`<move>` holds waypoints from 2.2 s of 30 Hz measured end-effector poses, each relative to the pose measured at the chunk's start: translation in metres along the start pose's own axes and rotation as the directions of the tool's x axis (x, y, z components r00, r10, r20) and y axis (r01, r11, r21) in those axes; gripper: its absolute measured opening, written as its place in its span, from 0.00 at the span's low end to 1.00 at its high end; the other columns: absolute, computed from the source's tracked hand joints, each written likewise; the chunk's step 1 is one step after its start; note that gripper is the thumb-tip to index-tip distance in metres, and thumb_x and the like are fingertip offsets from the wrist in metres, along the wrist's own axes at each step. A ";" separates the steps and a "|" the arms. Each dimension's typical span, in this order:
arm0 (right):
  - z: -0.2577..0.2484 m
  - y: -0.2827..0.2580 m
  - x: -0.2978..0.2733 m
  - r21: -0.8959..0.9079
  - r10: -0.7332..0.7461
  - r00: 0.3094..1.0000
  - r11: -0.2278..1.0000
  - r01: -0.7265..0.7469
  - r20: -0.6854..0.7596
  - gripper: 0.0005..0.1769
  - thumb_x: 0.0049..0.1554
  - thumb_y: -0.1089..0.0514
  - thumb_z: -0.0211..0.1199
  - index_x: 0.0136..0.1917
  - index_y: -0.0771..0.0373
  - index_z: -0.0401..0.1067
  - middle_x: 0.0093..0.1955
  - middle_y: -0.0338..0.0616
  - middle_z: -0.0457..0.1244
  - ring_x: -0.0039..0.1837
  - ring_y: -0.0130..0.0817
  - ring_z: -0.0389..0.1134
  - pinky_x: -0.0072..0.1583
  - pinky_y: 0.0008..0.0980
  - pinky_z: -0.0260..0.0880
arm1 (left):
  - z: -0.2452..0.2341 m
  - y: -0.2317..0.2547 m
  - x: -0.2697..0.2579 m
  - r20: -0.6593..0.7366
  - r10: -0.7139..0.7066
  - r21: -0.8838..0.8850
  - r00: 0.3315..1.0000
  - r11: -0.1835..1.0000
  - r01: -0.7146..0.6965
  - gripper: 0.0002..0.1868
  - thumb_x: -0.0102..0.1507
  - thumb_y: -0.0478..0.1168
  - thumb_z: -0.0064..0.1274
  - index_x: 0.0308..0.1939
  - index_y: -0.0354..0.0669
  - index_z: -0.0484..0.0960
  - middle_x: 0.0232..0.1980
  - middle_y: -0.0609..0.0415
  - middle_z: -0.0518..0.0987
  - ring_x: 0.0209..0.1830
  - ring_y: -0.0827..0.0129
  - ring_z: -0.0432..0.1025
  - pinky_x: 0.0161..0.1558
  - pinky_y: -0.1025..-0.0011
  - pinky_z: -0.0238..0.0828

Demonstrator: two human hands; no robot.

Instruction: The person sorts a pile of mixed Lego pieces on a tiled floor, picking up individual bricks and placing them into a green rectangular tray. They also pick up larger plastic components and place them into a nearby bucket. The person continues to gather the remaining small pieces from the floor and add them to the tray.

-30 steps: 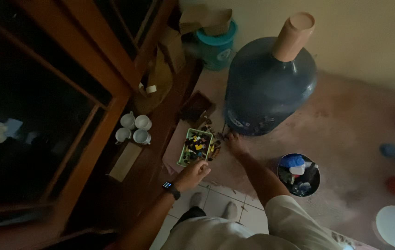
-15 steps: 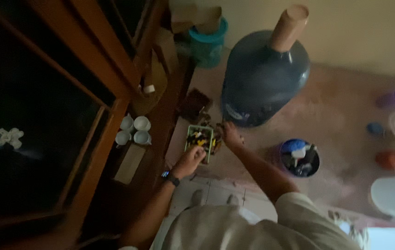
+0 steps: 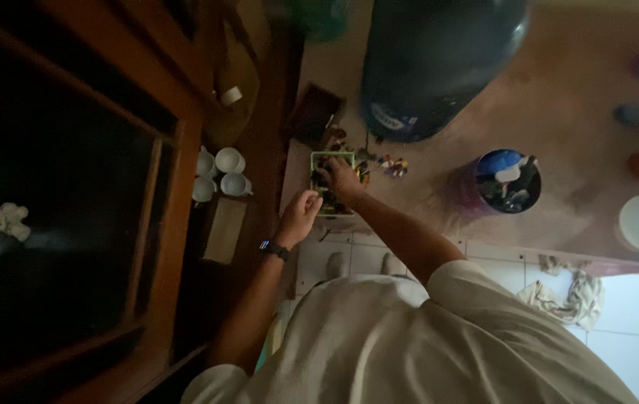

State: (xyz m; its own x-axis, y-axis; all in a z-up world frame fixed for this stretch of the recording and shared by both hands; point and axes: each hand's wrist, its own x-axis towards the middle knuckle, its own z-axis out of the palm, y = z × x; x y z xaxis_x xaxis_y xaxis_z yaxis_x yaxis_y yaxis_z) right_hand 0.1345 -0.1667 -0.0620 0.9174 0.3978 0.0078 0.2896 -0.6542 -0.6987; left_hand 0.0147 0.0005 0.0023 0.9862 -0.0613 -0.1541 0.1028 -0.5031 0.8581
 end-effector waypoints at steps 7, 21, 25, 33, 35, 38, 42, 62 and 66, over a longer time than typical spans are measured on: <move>0.019 0.000 -0.011 -0.106 -0.018 0.995 0.994 0.007 -0.103 0.16 0.65 0.54 0.59 0.60 0.67 0.66 0.56 0.61 0.58 0.58 0.60 0.61 0.58 0.55 0.64 | -0.007 -0.032 -0.008 -0.017 0.044 -0.002 0.999 0.999 -0.044 0.25 0.72 0.57 0.46 0.60 0.41 0.77 0.56 0.49 0.79 0.51 0.59 0.76 0.52 0.61 0.75; 0.012 0.005 -0.024 -0.074 -0.067 0.971 0.996 0.052 -0.230 0.14 0.63 0.55 0.64 0.58 0.64 0.71 0.57 0.62 0.58 0.60 0.62 0.61 0.58 0.56 0.66 | 0.000 -0.022 0.002 0.018 0.033 0.122 0.999 0.992 -0.035 0.23 0.72 0.55 0.49 0.59 0.39 0.77 0.52 0.49 0.79 0.51 0.60 0.76 0.52 0.61 0.74; -0.006 0.010 -0.029 -0.055 -0.090 0.955 0.995 0.077 -0.281 0.12 0.63 0.57 0.62 0.58 0.64 0.70 0.59 0.58 0.59 0.60 0.60 0.63 0.57 0.55 0.67 | 0.012 -0.033 0.007 0.006 -0.014 0.091 1.000 0.996 0.013 0.22 0.72 0.54 0.49 0.59 0.40 0.77 0.54 0.48 0.78 0.49 0.58 0.76 0.51 0.61 0.75; -0.026 0.064 -0.028 0.084 0.210 0.953 0.977 -0.196 -0.220 0.11 0.63 0.57 0.60 0.56 0.63 0.69 0.61 0.58 0.59 0.58 0.59 0.64 0.56 0.54 0.68 | 0.061 -0.112 0.027 -0.310 0.067 0.284 0.949 0.959 0.025 0.30 0.66 0.43 0.56 0.64 0.21 0.68 0.57 0.29 0.71 0.54 0.34 0.68 0.52 0.44 0.70; -0.034 0.079 -0.033 0.046 0.139 0.957 0.990 -0.132 -0.255 0.16 0.61 0.58 0.61 0.61 0.63 0.67 0.61 0.58 0.59 0.60 0.60 0.64 0.59 0.55 0.68 | 0.064 -0.119 0.031 -0.225 -0.142 0.264 0.964 0.943 0.201 0.22 0.68 0.43 0.53 0.58 0.26 0.71 0.52 0.33 0.73 0.50 0.39 0.69 0.50 0.47 0.69; -0.058 0.081 -0.039 0.057 0.164 0.976 0.986 -0.157 -0.147 0.23 0.61 0.58 0.59 0.69 0.60 0.65 0.66 0.58 0.59 0.64 0.59 0.65 0.63 0.54 0.68 | 0.071 -0.120 0.037 -0.279 -0.225 0.198 0.934 0.938 0.285 0.14 0.71 0.41 0.49 0.51 0.28 0.72 0.44 0.35 0.72 0.43 0.43 0.68 0.45 0.50 0.67; -0.083 0.072 -0.033 -0.107 0.208 0.978 0.973 -0.206 0.001 0.28 0.61 0.56 0.61 0.74 0.57 0.63 0.75 0.59 0.54 0.72 0.64 0.58 0.68 0.54 0.63 | 0.063 -0.129 0.027 -0.255 -0.417 -0.168 0.873 0.908 0.384 0.14 0.78 0.40 0.43 0.42 0.30 0.69 0.34 0.35 0.69 0.32 0.46 0.66 0.40 0.53 0.65; -0.016 0.080 0.078 -0.639 -0.100 0.830 0.590 0.494 0.549 0.31 0.60 0.51 0.60 0.75 0.51 0.59 0.81 0.48 0.47 0.80 0.52 0.47 0.74 0.57 0.50 | 0.022 -0.101 -0.002 -0.241 -0.249 0.025 0.938 0.965 0.263 0.24 0.74 0.58 0.45 0.59 0.41 0.74 0.41 0.39 0.76 0.32 0.56 0.71 0.38 0.57 0.67; -0.026 0.096 0.052 -0.580 -0.154 0.849 0.668 0.467 0.506 0.28 0.59 0.51 0.61 0.72 0.53 0.66 0.79 0.49 0.52 0.79 0.51 0.51 0.73 0.54 0.53 | 0.021 -0.084 0.005 -0.174 -0.223 -0.154 0.959 0.968 0.197 0.25 0.72 0.58 0.44 0.62 0.42 0.72 0.36 0.44 0.75 0.23 0.64 0.70 0.29 0.63 0.68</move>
State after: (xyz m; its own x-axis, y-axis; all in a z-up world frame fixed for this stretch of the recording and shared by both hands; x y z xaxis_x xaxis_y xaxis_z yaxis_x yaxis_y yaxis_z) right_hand 0.2171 -0.2258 -0.1101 0.5959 0.7640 -0.2475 0.7800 -0.6240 -0.0482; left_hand 0.0086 0.0243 -0.0807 0.9457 0.2034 -0.2534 0.3135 -0.3660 0.8762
